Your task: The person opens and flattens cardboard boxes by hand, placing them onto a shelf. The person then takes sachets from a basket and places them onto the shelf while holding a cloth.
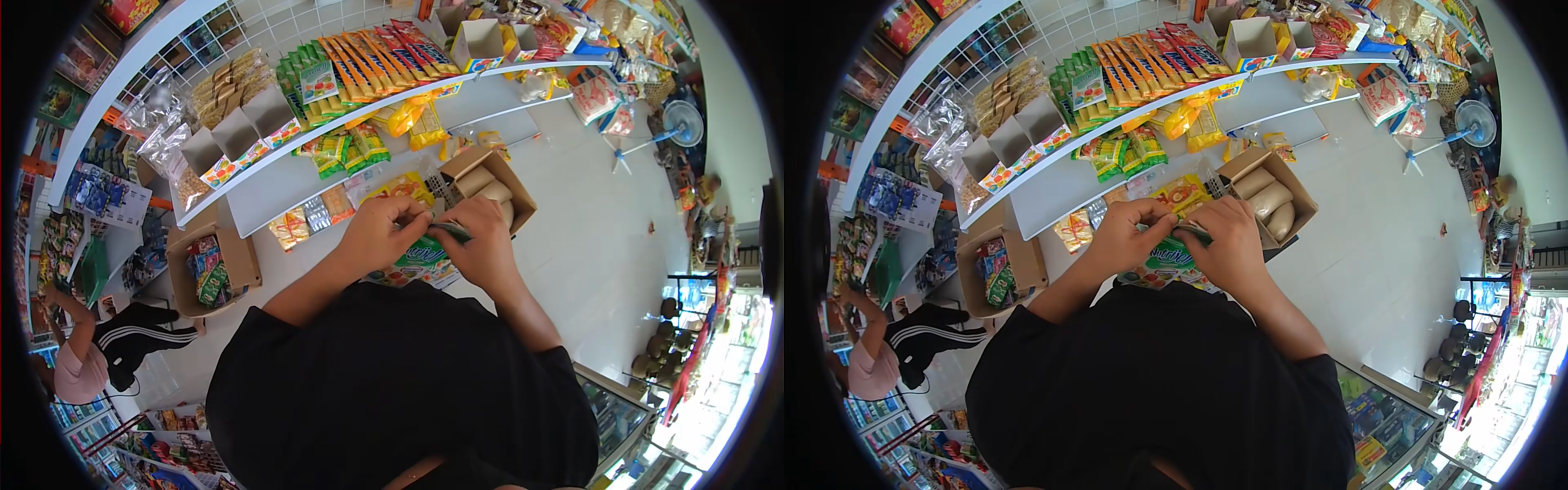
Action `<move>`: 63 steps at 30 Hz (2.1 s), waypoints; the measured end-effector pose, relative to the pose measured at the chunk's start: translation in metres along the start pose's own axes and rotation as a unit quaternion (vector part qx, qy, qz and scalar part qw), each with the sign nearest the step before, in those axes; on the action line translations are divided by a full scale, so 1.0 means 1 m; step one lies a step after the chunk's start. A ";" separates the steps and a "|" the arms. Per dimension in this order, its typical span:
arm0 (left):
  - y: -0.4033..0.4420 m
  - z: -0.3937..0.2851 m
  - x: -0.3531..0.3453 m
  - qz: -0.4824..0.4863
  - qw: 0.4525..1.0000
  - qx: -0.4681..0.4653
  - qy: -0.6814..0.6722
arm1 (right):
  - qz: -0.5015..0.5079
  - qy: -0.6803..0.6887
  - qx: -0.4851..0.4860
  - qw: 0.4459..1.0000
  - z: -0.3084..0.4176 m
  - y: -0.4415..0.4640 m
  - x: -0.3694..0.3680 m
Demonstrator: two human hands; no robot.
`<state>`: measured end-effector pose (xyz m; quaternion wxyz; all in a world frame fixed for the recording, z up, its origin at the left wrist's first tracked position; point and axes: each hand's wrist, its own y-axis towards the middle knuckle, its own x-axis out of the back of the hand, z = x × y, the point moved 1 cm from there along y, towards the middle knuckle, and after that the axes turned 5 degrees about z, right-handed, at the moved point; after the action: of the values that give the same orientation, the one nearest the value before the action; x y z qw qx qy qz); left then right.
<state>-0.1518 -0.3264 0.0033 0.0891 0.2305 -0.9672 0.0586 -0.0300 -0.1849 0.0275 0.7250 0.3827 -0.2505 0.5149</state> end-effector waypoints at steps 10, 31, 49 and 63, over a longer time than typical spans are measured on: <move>0.005 -0.002 0.015 0.037 0.994 -0.100 -0.010 | 0.049 0.163 -0.079 0.982 -0.005 0.002 0.006; 0.008 0.011 0.015 0.064 0.963 0.001 -0.262 | -0.031 0.124 0.066 0.990 -0.010 0.007 0.001; 0.021 0.031 0.042 -0.034 0.961 -0.067 -0.268 | 0.083 0.534 -0.237 0.807 -0.033 0.003 -0.002; 0.011 0.002 0.046 -0.023 0.981 -0.056 -0.184 | 0.046 0.361 -0.172 0.915 -0.014 0.004 -0.012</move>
<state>-0.1970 -0.3372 0.0101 -0.0764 0.2542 -0.9633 -0.0412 -0.0379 -0.1796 0.0117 0.7963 0.0282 -0.0734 0.5998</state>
